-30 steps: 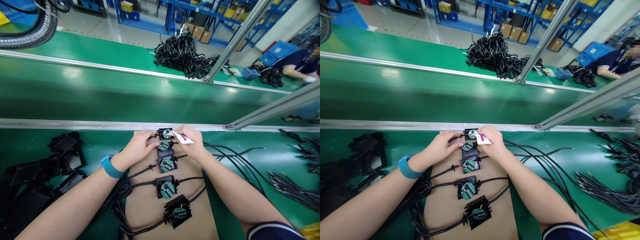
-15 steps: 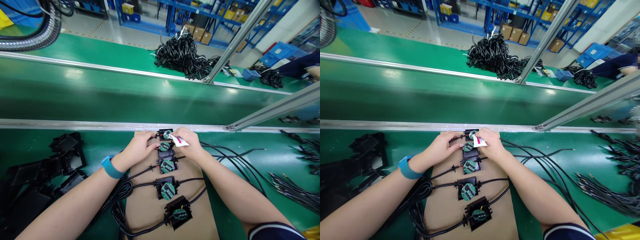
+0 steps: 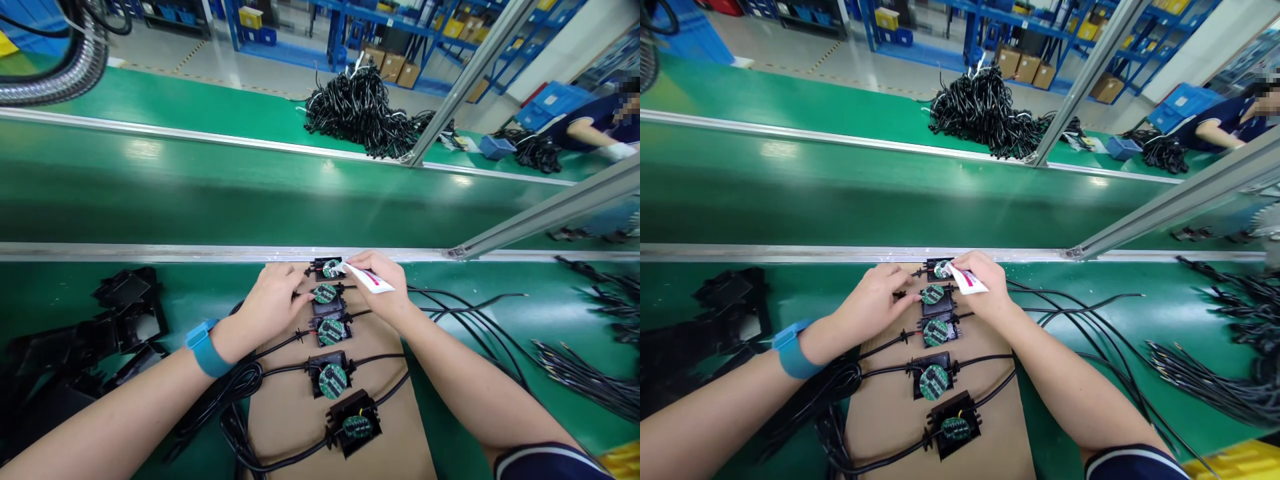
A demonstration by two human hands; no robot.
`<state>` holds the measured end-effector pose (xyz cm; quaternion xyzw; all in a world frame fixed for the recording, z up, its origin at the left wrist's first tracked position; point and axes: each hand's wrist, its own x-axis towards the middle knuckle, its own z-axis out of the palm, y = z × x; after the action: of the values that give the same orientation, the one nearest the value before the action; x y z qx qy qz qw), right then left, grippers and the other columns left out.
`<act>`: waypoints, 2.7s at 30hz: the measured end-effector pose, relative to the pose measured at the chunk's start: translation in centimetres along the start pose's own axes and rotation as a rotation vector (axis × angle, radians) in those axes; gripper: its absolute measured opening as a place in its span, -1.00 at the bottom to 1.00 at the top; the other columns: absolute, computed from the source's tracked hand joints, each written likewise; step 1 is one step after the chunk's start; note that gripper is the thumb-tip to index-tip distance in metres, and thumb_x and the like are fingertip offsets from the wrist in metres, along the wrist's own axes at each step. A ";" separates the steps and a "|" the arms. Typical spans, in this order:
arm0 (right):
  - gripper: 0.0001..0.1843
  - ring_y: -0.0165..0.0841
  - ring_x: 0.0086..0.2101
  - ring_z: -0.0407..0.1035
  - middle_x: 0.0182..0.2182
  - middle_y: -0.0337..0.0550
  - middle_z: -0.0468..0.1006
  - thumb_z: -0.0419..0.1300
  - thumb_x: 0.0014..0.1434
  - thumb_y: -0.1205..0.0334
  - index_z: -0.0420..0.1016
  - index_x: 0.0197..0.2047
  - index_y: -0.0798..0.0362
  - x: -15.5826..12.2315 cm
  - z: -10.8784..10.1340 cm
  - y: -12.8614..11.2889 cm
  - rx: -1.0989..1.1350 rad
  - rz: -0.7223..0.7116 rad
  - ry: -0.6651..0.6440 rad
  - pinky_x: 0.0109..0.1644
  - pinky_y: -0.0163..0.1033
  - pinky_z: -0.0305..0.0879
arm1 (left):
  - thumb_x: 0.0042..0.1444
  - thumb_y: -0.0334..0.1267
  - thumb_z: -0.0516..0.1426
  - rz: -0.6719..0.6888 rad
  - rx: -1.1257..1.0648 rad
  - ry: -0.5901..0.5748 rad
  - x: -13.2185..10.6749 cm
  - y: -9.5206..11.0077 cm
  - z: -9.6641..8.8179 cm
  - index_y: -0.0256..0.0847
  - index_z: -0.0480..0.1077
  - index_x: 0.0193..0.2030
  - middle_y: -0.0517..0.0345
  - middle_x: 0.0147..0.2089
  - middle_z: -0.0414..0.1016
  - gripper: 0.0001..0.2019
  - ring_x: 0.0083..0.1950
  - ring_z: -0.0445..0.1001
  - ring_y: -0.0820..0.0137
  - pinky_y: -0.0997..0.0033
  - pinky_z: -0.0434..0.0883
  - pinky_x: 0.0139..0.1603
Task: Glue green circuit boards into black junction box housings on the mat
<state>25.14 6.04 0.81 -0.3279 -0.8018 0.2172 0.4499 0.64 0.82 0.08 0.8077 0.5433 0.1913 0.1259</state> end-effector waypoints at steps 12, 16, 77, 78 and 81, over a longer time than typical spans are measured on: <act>-0.89 -0.31 -0.32 0.47 -0.35 -0.18 0.59 0.26 0.27 0.31 0.46 -0.32 -0.02 0.6 -1.8 -3.7 0.044 0.104 -0.163 -0.22 -0.16 0.38 | 0.33 -0.24 0.10 0.039 0.062 -0.053 -1.3 0.7 1.3 -0.17 0.52 -0.41 0.02 -0.34 0.50 -0.71 -0.14 0.29 0.19 0.13 0.16 -0.14; -0.89 -0.30 -0.30 0.46 -0.32 -0.16 0.59 0.20 0.25 0.39 0.46 -0.27 -0.03 0.7 -1.1 -3.4 -0.028 0.003 -0.309 -0.20 -0.17 0.36 | 0.32 -0.25 0.11 0.049 0.056 -0.030 -1.5 0.6 1.7 -0.17 0.52 -0.38 0.01 -0.33 0.47 -0.74 -0.14 0.27 0.19 0.16 0.15 -0.16; -0.81 -0.38 -0.42 0.22 -0.46 -0.24 0.33 0.09 0.12 0.53 0.27 -0.39 0.03 1.9 1.1 -5.0 -0.170 -0.123 -0.494 -0.33 -0.28 0.06 | 0.33 -0.23 0.11 0.046 0.035 -0.001 -2.1 0.3 2.0 -0.16 0.59 -0.23 0.02 -0.29 0.46 -0.79 -0.12 0.29 0.20 0.16 0.19 -0.13; -0.81 -0.38 -0.42 0.22 -0.46 -0.24 0.33 0.09 0.11 0.53 0.27 -0.39 0.03 1.8 0.9 -5.0 -0.171 -0.120 -0.495 -0.33 -0.28 0.05 | 0.32 -0.24 0.12 0.045 0.034 -0.006 -2.1 0.3 1.9 -0.17 0.59 -0.24 0.02 -0.29 0.47 -0.79 -0.12 0.29 0.20 0.16 0.19 -0.12; -0.79 -0.37 -0.40 0.24 -0.45 -0.24 0.35 0.10 0.09 0.55 0.28 -0.38 0.03 1.4 0.4 -5.2 -0.158 -0.107 -0.494 -0.33 -0.28 0.07 | 0.30 -0.26 0.13 0.038 0.025 -0.019 -2.0 0.4 1.7 -0.19 0.57 -0.29 0.02 -0.30 0.47 -0.80 -0.11 0.30 0.19 0.16 0.21 -0.10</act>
<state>22.52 3.49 4.75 -0.2562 -0.9180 0.2033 0.2242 1.08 -1.19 -1.66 0.8210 0.5291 0.1792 0.1174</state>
